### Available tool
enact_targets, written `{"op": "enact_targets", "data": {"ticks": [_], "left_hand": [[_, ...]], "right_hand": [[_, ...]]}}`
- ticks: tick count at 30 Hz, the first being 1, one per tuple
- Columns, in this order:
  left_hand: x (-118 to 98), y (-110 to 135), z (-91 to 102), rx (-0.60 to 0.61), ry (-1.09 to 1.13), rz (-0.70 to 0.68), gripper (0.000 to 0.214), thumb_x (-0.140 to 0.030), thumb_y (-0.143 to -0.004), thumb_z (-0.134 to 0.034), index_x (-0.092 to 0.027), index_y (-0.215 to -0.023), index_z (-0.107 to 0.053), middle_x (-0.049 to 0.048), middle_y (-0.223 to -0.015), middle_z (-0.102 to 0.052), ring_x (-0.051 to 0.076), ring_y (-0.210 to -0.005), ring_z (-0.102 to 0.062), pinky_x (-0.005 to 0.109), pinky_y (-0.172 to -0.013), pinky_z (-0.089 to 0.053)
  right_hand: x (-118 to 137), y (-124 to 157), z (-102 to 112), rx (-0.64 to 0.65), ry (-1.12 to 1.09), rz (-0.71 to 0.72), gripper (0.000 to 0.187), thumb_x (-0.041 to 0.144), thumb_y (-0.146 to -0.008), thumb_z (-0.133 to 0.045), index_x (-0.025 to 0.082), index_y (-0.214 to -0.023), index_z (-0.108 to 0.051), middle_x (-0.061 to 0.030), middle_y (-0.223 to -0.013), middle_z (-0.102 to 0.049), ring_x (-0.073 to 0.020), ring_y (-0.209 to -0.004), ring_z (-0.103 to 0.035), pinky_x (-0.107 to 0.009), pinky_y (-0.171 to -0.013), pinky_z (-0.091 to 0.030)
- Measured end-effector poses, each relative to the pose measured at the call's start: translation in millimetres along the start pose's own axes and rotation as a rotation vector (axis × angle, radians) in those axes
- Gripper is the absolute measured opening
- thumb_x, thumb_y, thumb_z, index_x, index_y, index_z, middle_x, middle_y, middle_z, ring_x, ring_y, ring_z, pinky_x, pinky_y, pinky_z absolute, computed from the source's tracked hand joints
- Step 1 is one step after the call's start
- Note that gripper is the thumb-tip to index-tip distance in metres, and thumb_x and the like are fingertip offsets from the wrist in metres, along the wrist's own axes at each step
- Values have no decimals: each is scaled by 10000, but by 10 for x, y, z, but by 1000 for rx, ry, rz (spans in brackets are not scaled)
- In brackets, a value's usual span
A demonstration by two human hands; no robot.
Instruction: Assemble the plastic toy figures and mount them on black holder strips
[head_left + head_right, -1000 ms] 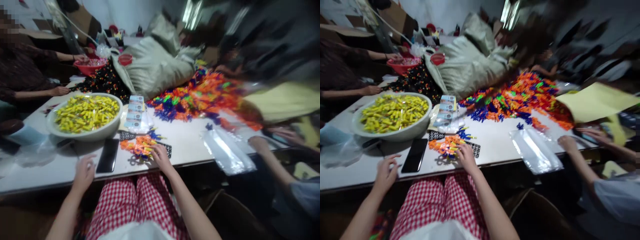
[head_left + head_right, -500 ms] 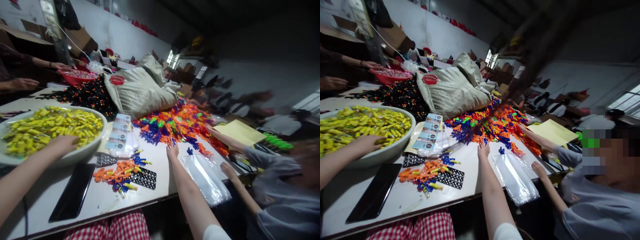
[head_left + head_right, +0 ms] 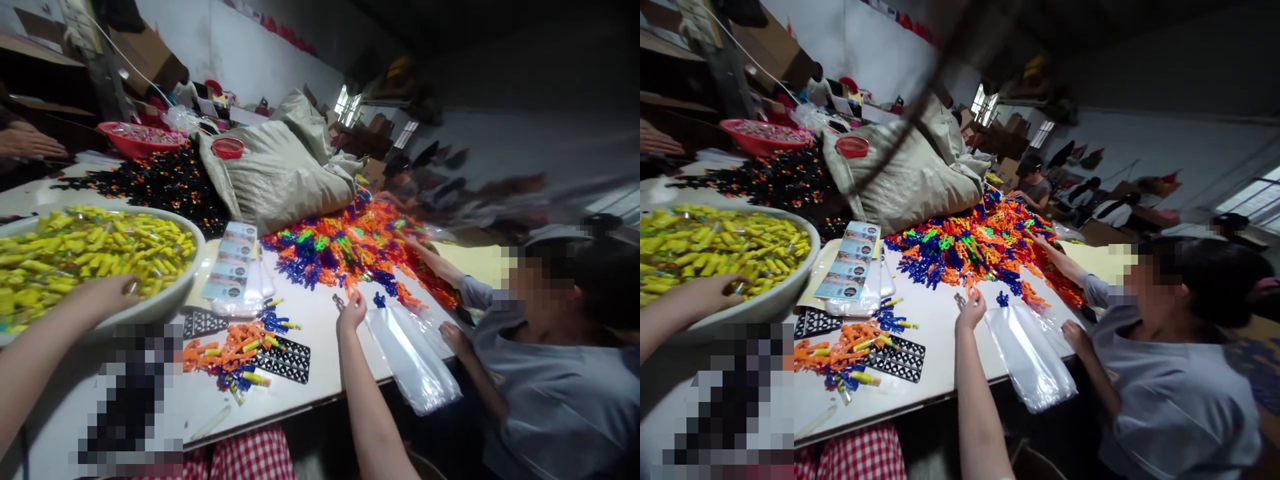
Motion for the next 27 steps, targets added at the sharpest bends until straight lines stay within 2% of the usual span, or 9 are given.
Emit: {"op": "enact_targets", "data": {"ticks": [3, 5, 8, 11, 15, 18, 20, 23, 27], "left_hand": [[-264, 205, 97, 128, -265, -57, 284, -223, -573, -678, -193, -837, -577, -50, -620, -505, 148, -612, -479, 319, -754, -432], [-490, 355, 266, 83, -270, -134, 203, -228, -668, -627, -168, -851, -562, -18, -710, -530, 150, -677, -491, 298, -762, -430], [-901, 686, 528, -76, -98, -286, 158, -283, -762, -571, -135, -816, -568, 14, -776, -554, 172, -796, -499, 359, -856, -403], [-1338, 1279, 613, -216, 319, -362, 189, -321, -739, -609, -141, -795, -587, 42, -919, -600, 205, -975, -493, 420, -966, -327], [-1919, 2285, -28, 271, 864, -234, 164, -278, -624, -700, -170, -681, -591, 97, -1258, -500, 248, -1173, -439, 375, -965, -344], [-2101, 2829, -496, 486, 1214, 69, 247, -306, -578, -742, -162, -698, -582, 99, -1083, -594, 215, -983, -556, 334, -834, -425], [-2113, 2961, -613, 482, 1369, 207, 315, -331, -554, -766, -156, -735, -576, 44, -870, -625, 155, -798, -580, 292, -756, -446], [-2085, 2931, -569, 424, 1385, 239, 357, -296, -494, -809, -141, -727, -587, -25, -665, -579, 101, -660, -545, 230, -680, -439], [-2090, 2851, -515, 447, 1316, 159, 342, -288, -493, -818, -129, -706, -602, -13, -665, -592, 100, -647, -544, 211, -635, -435]], "right_hand": [[-127, 521, 229, 4, -198, -111, 528, 520, -846, -234, 151, -1115, -499, -99, -911, -618, -184, -744, -614, -324, -642, -493], [-132, 880, 370, 22, -308, -181, 511, 559, -806, -333, 156, -1055, -523, -74, -858, -635, -166, -686, -621, -311, -620, -500], [-1, 1320, 503, 82, -529, -356, 483, 545, -714, -521, 157, -998, -563, -58, -830, -661, -166, -694, -626, -308, -623, -502], [337, 1616, 573, 188, -621, -473, 443, 463, -648, -640, 153, -964, -617, -48, -836, -675, -157, -710, -610, -292, -651, -486], [1020, 1913, 639, 436, -670, -388, 365, 440, -678, -646, 180, -934, -658, -37, -875, -685, -177, -816, -607, -313, -765, -470], [1447, 2113, 708, 631, -722, -272, 307, 420, -725, -623, 207, -943, -658, -46, -975, -671, -202, -928, -594, -349, -843, -453], [1627, 2176, 790, 674, -706, -146, 324, 403, -753, -604, 230, -1026, -628, -56, -1060, -635, -203, -971, -573, -359, -853, -448], [1803, 2182, 926, 615, -630, 89, 457, 397, -733, -634, 271, -1166, -556, -70, -1163, -549, -210, -1024, -527, -362, -844, -445], [1954, 2158, 944, 577, -553, 172, 240, 360, -739, -643, 275, -962, -668, -58, -1051, -567, -214, -1042, -501, -391, -912, -406]]}}
Point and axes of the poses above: each hand's wrist, its own y-axis away from the middle knuckle, its own z-axis out of the back of the hand, x = y × z, the point moved 6 cm from there along -y, towards the middle knuckle
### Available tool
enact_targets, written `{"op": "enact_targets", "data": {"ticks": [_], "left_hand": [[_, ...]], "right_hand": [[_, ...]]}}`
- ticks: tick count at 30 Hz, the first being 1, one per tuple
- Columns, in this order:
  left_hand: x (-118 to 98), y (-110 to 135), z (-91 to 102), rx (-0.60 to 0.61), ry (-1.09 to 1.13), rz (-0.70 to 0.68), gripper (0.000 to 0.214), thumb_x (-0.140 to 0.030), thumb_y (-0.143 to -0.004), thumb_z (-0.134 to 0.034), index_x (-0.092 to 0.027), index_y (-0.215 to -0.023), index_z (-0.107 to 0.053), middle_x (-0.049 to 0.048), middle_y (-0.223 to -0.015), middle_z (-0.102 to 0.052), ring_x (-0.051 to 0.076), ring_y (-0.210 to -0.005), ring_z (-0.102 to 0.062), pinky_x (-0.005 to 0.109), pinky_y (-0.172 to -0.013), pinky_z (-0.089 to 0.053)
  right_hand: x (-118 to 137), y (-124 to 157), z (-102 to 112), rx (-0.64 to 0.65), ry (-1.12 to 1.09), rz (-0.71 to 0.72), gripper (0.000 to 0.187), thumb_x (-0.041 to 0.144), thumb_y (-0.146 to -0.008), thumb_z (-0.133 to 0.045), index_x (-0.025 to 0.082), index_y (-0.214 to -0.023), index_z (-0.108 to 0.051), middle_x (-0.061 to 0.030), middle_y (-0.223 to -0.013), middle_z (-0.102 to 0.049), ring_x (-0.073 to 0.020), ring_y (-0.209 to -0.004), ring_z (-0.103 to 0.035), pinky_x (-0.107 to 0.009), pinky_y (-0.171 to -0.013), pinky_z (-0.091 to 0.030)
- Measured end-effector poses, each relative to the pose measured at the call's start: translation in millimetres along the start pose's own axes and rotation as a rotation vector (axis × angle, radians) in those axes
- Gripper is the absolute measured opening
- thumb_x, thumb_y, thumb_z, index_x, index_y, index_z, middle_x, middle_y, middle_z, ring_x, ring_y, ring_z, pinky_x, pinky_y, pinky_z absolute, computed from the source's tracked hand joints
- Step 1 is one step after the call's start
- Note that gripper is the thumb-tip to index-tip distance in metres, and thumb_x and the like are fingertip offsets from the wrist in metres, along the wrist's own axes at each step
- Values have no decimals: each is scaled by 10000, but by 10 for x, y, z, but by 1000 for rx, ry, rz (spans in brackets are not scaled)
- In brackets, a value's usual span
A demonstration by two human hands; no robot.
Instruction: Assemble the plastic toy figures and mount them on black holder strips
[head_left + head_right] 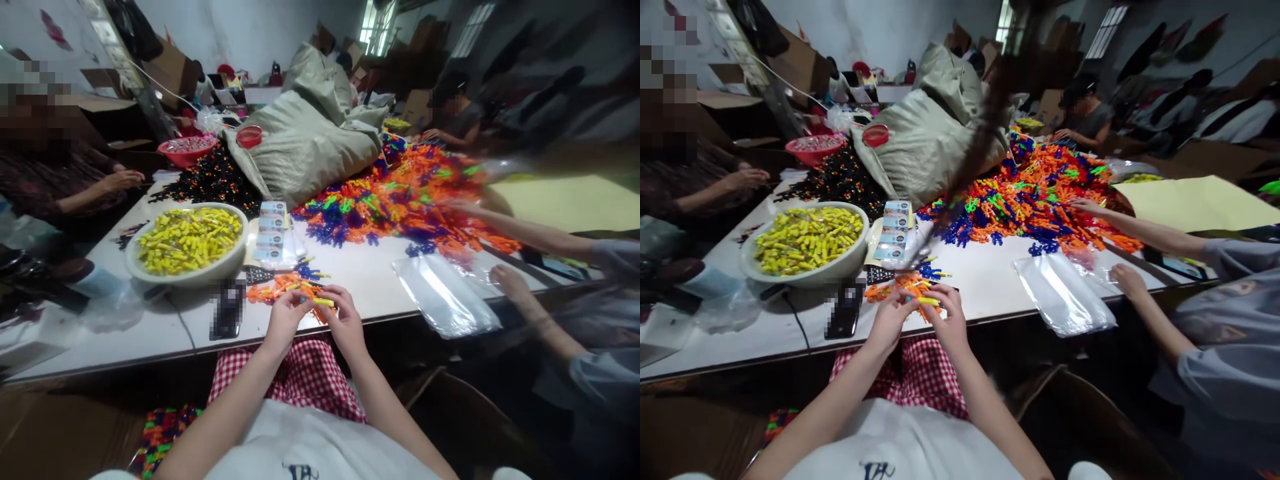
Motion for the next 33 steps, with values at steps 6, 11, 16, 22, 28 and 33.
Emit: {"op": "enact_targets", "data": {"ticks": [6, 11, 16, 22, 28, 33], "left_hand": [[-18, -113, 142, -88, 73, -102, 326, -292, -606, -767, -160, -762, -513, -41, -722, -543, 64, -684, -553, 172, -675, -447], [-216, -198, 233, -146, 190, -164, 584, -179, -568, -782, -252, -1025, -425, -32, -887, -583, 100, -816, -612, 245, -777, -496], [-307, -190, 240, -141, 221, -43, 398, -218, -553, -792, -180, -867, -551, -6, -837, -636, 114, -778, -630, 241, -747, -506], [-353, -128, 227, -130, 226, 47, 396, -225, -514, -817, -149, -819, -576, -16, -752, -646, 101, -692, -621, 224, -702, -491], [-287, -115, 212, -76, 203, 82, 393, -236, -520, -815, -137, -828, -592, 0, -756, -652, 106, -701, -616, 219, -698, -479], [-202, -111, 217, -47, 217, 116, 390, -226, -545, -803, -126, -863, -601, 13, -785, -652, 109, -726, -615, 225, -728, -466]], "right_hand": [[-33, -209, 26, -148, -356, -203, 187, 374, -732, -650, 217, -833, -637, -56, -1038, -635, -212, -1036, -555, -417, -959, -386], [-65, -289, -24, -53, -690, -347, 424, 356, -680, -709, 282, -1004, -446, 26, -800, -649, -172, -832, -643, -368, -829, -469], [-77, -193, -203, 182, -753, -455, 295, 355, -737, -648, 282, -945, -451, 71, -714, -543, -102, -553, -590, -264, -591, -474], [-156, -118, -356, 345, -667, -536, 374, 326, -706, -684, 285, -1032, -505, 59, -725, -575, -60, -452, -466, -201, -434, -345], [-291, -159, -406, 177, -635, -581, 238, 362, -600, -740, 205, -725, -614, 58, -530, -515, -63, -436, -402, -208, -419, -280], [-300, -167, -432, 140, -620, -595, 265, 372, -545, -765, 199, -702, -639, 48, -533, -546, -67, -446, -419, -218, -432, -301]]}}
Point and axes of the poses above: each hand's wrist, its own y-axis away from the middle knuckle, its own z-axis out of the back of the hand, x = y × z, the point moved 6 cm from there along -y, towards the middle knuckle
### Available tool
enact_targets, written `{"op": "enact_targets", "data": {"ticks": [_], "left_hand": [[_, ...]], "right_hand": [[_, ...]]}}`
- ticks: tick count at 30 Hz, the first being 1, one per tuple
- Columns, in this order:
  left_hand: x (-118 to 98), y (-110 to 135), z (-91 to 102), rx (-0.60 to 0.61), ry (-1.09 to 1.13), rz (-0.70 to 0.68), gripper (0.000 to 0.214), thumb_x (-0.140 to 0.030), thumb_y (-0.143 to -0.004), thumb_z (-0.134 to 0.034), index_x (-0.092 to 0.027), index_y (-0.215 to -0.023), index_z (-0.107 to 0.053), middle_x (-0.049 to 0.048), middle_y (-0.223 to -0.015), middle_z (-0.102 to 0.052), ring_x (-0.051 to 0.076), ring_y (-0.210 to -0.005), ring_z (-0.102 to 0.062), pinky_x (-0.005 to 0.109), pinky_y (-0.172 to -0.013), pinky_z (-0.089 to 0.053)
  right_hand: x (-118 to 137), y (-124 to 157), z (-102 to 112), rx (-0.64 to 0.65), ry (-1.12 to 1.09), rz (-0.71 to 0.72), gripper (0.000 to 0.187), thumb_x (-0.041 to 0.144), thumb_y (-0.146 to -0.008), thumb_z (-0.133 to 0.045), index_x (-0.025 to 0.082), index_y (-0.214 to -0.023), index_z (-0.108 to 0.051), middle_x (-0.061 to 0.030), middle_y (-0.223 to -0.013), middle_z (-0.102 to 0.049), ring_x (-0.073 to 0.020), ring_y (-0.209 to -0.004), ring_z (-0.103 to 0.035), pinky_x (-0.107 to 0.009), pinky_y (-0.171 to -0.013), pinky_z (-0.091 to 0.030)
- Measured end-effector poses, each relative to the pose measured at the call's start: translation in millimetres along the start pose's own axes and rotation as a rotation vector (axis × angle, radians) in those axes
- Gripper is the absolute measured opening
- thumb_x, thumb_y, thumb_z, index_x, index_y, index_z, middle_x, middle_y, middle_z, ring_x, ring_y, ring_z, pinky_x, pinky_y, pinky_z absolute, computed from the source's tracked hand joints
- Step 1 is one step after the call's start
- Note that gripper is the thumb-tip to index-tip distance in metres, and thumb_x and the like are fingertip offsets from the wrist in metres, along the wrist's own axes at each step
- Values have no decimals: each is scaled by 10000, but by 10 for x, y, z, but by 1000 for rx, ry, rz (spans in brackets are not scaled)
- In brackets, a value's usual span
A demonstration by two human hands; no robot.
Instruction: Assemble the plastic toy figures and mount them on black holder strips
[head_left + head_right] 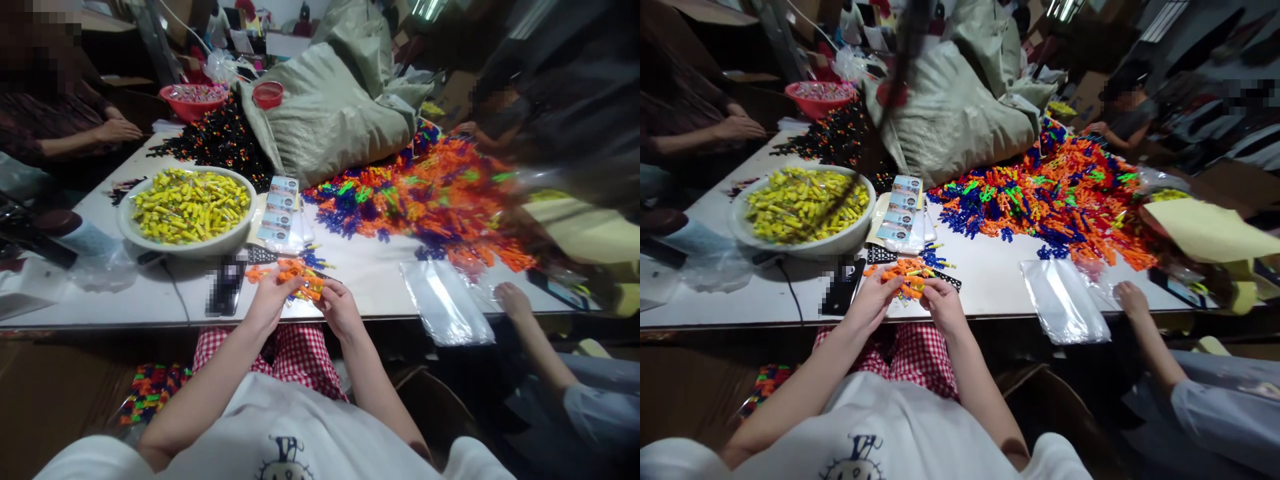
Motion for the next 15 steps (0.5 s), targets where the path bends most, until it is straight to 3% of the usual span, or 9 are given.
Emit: {"op": "enact_targets", "data": {"ticks": [12, 15], "left_hand": [[73, 0, -23, 98, 13, 48, 334, -280, -621, -756, -128, -856, -574, 21, -778, -628, 128, -725, -610, 243, -714, -469], [61, 26, -21, 51, -52, 12, 348, -286, -623, -747, -141, -865, -543, 16, -790, -619, 130, -740, -603, 245, -717, -460]], "right_hand": [[38, -11, -50, 85, 86, 3, 315, 421, -547, -769, 203, -730, -634, 41, -570, -551, -79, -483, -440, -233, -474, -337], [43, -9, -51, 142, 144, -14, 311, 439, -593, -740, 203, -729, -590, 50, -556, -511, -82, -493, -432, -227, -479, -331]]}}
Point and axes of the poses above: each hand's wrist, its own y-axis away from the middle knuckle, its own z-axis out of the back of the hand, x = y × z, the point moved 6 cm from there along -y, towards the middle knuckle
